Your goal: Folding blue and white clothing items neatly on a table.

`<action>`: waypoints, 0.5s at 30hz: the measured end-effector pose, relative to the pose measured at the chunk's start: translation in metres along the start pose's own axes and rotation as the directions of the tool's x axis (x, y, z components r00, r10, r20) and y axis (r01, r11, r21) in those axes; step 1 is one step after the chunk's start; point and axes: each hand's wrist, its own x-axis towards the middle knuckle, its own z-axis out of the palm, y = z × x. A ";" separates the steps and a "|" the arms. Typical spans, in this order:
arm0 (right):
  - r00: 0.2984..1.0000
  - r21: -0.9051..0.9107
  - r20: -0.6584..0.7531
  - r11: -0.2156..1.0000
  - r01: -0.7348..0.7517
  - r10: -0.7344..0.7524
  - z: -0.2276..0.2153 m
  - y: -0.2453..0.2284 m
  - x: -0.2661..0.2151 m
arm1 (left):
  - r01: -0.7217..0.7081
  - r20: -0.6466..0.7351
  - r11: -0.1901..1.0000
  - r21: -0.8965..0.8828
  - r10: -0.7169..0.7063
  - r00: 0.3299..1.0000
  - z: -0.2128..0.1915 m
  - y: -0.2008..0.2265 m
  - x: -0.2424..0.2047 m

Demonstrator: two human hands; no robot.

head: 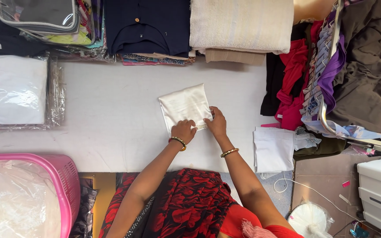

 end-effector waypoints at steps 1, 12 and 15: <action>0.990 0.028 0.084 0.993 -0.115 0.112 0.001 0.003 0.007 | 0.040 -0.007 0.999 -0.020 -0.040 0.999 0.003 -0.004 0.005; 0.985 -0.221 0.159 0.975 -0.031 0.068 0.016 0.025 0.018 | 0.252 -0.417 0.937 -0.243 -0.335 0.845 -0.017 -0.026 -0.014; 0.949 -0.128 0.236 0.975 -0.183 0.209 0.011 0.018 0.020 | 0.301 -0.432 0.822 -0.484 -0.523 0.735 -0.014 -0.031 -0.007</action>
